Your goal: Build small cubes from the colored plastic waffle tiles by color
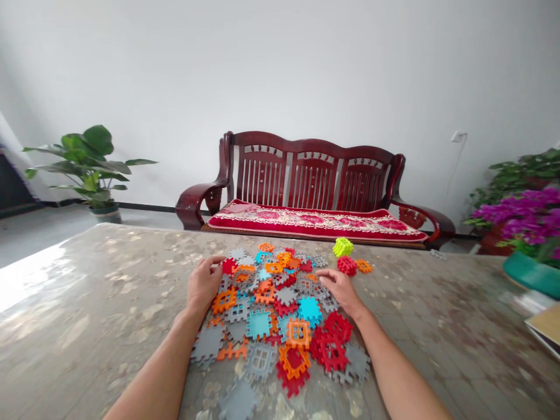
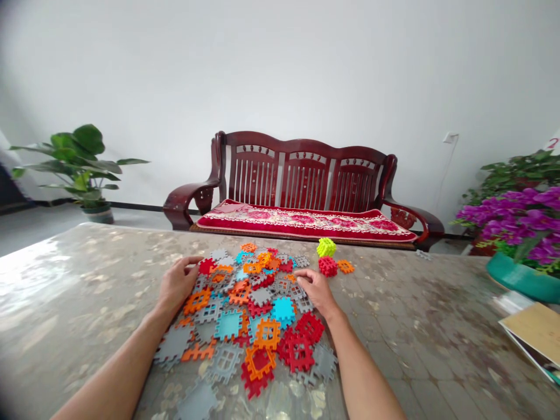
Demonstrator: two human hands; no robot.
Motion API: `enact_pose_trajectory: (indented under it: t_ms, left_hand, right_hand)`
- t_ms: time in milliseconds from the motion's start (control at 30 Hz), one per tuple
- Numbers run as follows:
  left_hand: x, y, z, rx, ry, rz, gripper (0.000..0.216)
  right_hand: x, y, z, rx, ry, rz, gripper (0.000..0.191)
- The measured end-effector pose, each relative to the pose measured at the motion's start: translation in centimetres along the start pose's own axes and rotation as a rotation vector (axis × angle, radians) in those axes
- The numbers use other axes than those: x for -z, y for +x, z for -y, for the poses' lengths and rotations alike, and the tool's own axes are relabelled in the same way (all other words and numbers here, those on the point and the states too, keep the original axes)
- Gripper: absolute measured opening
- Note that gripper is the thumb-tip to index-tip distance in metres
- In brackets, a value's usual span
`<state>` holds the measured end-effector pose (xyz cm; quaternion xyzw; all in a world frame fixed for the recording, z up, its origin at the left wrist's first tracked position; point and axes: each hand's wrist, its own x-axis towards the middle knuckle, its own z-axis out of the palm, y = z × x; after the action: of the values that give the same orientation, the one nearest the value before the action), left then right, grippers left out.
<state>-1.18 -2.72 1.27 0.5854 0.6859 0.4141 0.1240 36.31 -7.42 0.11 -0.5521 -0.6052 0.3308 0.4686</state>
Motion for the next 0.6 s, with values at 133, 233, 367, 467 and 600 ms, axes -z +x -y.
enact_pose_trajectory:
  t_ms: [133,233,367,467,600]
  left_hand:
    - [0.1,0.0,0.0,0.049,-0.153,-0.003,0.037]
    - [0.2,0.0,0.1,0.071,-0.360,-0.101,0.039]
    - [0.5,-0.1,0.3,0.142,-0.490,-0.226,0.038]
    - [0.7,-0.5,0.2,0.172,-0.436,-0.181,0.037]
    - [1.1,-1.5,-0.6,0.085,-0.307,-0.061,0.038]
  right_hand:
    - [0.5,0.2,-0.1,-0.038,0.025,0.057,0.040]
    - [1.0,0.4,0.1,-0.034,0.022,0.130,0.043]
    - [1.3,0.1,0.7,-0.048,0.003,0.209,0.053]
    - [1.6,-0.8,1.1,-0.052,-0.011,0.241,0.060]
    - [2.6,-3.0,1.4,-0.068,0.005,0.226,0.076]
